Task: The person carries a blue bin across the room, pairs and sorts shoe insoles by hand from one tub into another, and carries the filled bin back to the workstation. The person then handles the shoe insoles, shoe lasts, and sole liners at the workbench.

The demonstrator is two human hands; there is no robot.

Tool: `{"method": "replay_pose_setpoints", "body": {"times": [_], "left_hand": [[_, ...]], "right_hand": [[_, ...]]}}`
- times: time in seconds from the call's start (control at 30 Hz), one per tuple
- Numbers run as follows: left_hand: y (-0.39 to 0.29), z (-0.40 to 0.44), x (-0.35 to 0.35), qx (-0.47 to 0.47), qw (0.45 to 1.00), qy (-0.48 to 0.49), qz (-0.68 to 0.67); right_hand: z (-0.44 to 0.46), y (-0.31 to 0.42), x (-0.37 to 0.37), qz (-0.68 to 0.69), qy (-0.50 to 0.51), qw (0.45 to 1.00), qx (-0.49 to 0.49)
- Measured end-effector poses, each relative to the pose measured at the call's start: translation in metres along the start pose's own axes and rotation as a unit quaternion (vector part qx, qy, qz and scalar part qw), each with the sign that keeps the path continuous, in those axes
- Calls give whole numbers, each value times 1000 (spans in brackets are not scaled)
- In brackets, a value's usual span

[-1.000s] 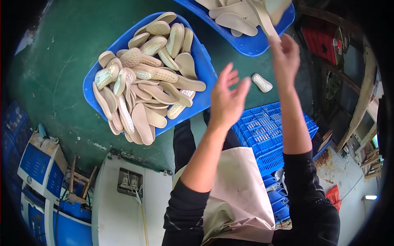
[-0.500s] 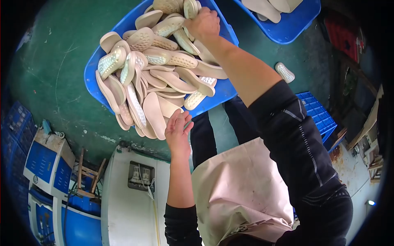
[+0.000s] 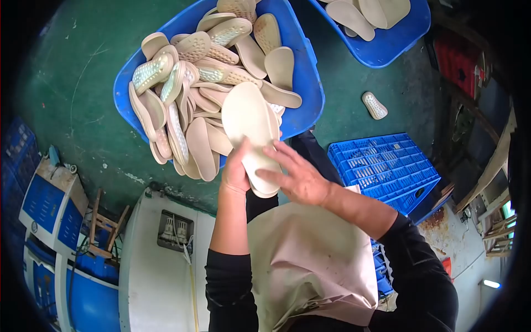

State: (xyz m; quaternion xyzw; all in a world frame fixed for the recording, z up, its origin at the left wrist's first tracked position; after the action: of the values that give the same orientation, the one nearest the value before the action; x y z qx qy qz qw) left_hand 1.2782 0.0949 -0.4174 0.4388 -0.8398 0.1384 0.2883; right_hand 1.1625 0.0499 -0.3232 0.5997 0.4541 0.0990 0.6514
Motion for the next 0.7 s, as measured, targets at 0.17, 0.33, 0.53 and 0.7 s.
{"method": "replay_pose_setpoints", "body": {"times": [0.17, 0.33, 0.53, 0.7], "left_hand": [[5, -15, 12, 57, 987, -52, 143], [1, -15, -20, 146, 954, -193, 178], [24, -22, 9, 92, 942, -190, 262], [76, 7, 4, 15, 955, -158, 250]], "right_hand": [[-36, -12, -19, 209, -29, 952, 221], [-72, -59, -20, 369, 4, 872, 321], [-205, -248, -105, -41, -299, 823, 481], [-309, -417, -119, -202, -130, 727, 643]]}}
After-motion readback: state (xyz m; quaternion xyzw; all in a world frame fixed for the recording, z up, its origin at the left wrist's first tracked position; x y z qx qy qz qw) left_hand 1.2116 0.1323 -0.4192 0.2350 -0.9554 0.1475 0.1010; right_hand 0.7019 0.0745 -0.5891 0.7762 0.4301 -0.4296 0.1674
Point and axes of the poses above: each hand's wrist, its own z-axis towards the middle knuckle, its own x-axis out of the palm, y = z × x, the point moved 7 cm from there along z, towards the middle knuckle
